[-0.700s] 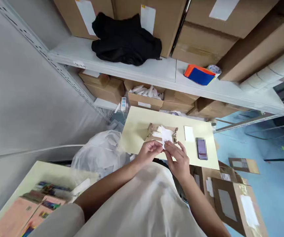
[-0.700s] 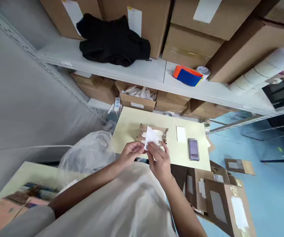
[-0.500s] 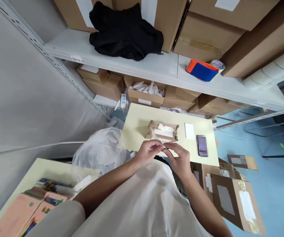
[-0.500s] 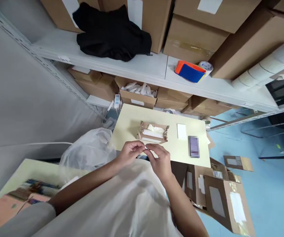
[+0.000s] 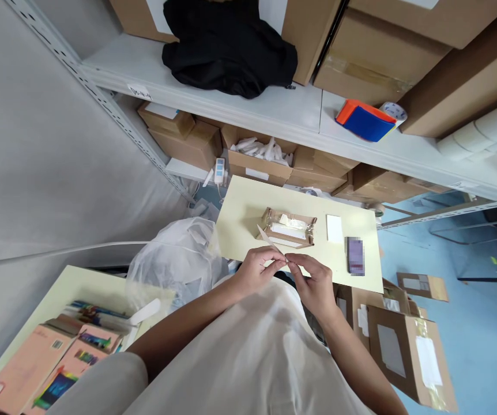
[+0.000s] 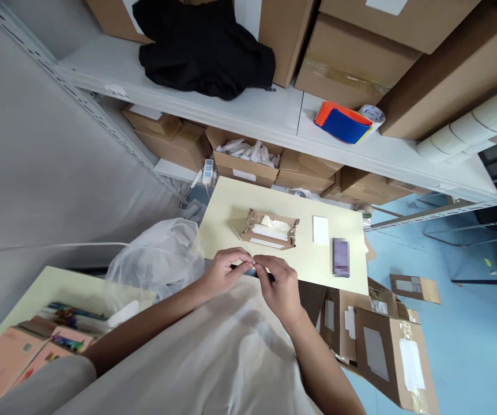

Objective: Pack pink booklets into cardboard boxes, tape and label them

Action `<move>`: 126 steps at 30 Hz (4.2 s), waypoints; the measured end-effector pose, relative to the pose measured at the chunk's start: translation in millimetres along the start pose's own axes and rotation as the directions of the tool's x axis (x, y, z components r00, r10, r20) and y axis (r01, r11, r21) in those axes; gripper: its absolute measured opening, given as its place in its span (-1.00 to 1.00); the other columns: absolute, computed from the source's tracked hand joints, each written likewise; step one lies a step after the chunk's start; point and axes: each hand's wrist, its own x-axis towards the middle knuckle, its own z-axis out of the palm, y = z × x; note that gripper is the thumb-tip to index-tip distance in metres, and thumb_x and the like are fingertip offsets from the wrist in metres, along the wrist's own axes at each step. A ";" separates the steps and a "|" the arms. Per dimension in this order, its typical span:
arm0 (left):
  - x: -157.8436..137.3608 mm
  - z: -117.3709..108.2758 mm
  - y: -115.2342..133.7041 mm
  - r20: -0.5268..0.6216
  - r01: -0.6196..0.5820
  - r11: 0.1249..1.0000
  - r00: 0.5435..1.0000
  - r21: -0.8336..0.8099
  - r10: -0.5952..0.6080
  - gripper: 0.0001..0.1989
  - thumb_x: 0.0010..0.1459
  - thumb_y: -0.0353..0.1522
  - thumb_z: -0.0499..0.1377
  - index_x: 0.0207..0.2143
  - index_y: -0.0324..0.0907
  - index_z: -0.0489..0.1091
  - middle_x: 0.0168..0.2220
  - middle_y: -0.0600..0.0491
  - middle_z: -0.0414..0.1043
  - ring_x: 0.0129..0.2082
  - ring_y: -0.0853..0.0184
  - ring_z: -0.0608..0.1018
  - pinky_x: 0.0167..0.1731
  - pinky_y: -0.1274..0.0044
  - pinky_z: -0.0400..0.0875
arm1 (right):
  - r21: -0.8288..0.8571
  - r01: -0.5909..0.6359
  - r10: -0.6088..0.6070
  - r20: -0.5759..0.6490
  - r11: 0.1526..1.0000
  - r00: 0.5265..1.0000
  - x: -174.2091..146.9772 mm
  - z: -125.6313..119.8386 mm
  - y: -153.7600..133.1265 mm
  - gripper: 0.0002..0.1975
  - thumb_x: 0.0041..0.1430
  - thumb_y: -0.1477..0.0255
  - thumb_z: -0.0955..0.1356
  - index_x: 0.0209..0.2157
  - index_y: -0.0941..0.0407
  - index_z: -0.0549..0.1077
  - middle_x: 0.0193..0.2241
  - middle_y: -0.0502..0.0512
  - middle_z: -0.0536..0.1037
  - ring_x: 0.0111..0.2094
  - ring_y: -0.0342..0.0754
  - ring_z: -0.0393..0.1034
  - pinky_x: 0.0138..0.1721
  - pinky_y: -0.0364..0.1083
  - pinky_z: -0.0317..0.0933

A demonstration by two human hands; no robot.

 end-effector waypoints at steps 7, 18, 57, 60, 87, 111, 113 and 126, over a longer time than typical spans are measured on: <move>2.6 -5.9 5.8 0.030 0.034 0.999 0.999 -0.025 -0.034 -0.81 0.22 -0.34 0.06 -0.39 -0.21 0.40 -0.39 0.01 0.45 -0.35 0.38 0.48 -0.31 0.56 0.35 | -0.059 0.106 -0.110 -0.078 0.993 0.991 8.6 5.1 3.0 -0.86 0.17 0.45 0.36 -0.23 0.03 0.53 -0.27 0.05 0.61 -0.23 -0.06 0.51 -0.17 -0.06 0.40; -2.1 -12.6 4.6 -0.032 0.066 0.997 0.997 -0.041 -0.068 -0.80 0.21 -0.33 0.10 -0.44 -0.20 0.42 -0.41 0.02 0.48 -0.36 0.39 0.50 -0.31 0.56 0.37 | -0.047 0.112 -0.114 -0.038 0.993 0.993 11.3 10.1 -1.0 -0.88 0.15 0.42 0.38 -0.26 0.00 0.55 -0.31 0.05 0.62 -0.29 -0.04 0.51 -0.22 -0.03 0.40; 222.9 -137.4 -64.8 -0.123 0.200 0.338 0.964 0.920 -0.235 -0.78 0.21 -0.39 0.00 -0.25 -0.19 0.43 -0.23 -0.16 0.49 -0.17 0.11 0.50 -0.17 0.37 0.30 | 0.518 -0.555 0.737 -0.257 0.651 0.625 -7.9 -42.3 98.1 -0.70 0.04 0.15 0.39 -0.38 0.10 0.39 -0.60 -0.03 0.40 -0.56 -0.14 0.27 -0.50 -0.12 0.19; 275.8 -126.1 -82.4 -0.186 0.271 0.366 0.950 0.890 -0.252 -0.74 0.20 -0.41 -0.01 -0.22 -0.24 0.47 -0.20 -0.21 0.50 -0.10 0.04 0.49 -0.09 0.30 0.29 | 0.515 -0.568 0.742 -0.231 0.642 0.629 -11.2 -37.4 95.2 -0.70 0.06 0.14 0.38 -0.37 0.10 0.39 -0.60 -0.01 0.42 -0.56 -0.13 0.28 -0.50 -0.12 0.19; 37.5 94.1 5.2 -0.243 0.268 0.963 0.937 0.037 -0.251 -0.77 0.20 -0.27 0.04 -0.24 -0.22 0.38 -0.36 0.01 0.47 -0.35 0.36 0.51 -0.30 0.53 0.40 | 0.168 -0.024 0.058 -0.206 0.986 0.977 2.3 -88.8 115.7 -0.58 0.13 0.22 0.35 0.01 0.03 0.41 -0.06 0.24 0.40 -0.02 0.11 0.30 -0.02 0.13 0.24; 87.2 38.2 -107.7 -0.610 0.612 0.758 0.696 0.228 -0.378 -0.51 -0.15 -0.46 0.32 -0.10 -0.20 0.32 -0.27 0.07 0.43 -0.48 0.45 0.53 -0.31 0.52 0.48 | 0.019 -0.471 0.472 -0.056 0.882 0.880 68.8 -1.9 192.1 -0.67 0.12 0.27 0.32 -0.10 0.10 0.44 -0.42 0.07 0.61 -0.38 0.00 0.47 -0.28 -0.06 0.25; 89.9 37.9 -112.5 -0.598 0.610 0.747 0.711 0.263 -0.370 -0.51 -0.12 -0.46 0.32 -0.09 -0.20 0.31 -0.25 0.07 0.43 -0.50 0.46 0.53 -0.32 0.52 0.49 | -0.089 -0.435 0.431 -0.061 0.896 0.900 72.7 4.8 195.4 -0.69 0.15 0.30 0.30 -0.08 0.09 0.41 -0.39 0.07 0.61 -0.34 0.01 0.46 -0.28 -0.06 0.22; 81.7 41.6 -135.6 -0.440 0.441 0.720 0.874 0.536 -0.207 -0.62 0.03 -0.49 0.20 -0.06 -0.21 0.29 -0.14 -0.06 0.43 -0.32 0.34 0.57 -0.22 0.45 0.49 | -0.444 -0.201 0.180 -0.089 0.873 0.980 63.7 28.8 215.0 -0.68 0.26 0.33 0.18 -0.06 0.15 0.43 -0.38 0.20 0.57 -0.29 0.08 0.33 -0.21 0.00 0.06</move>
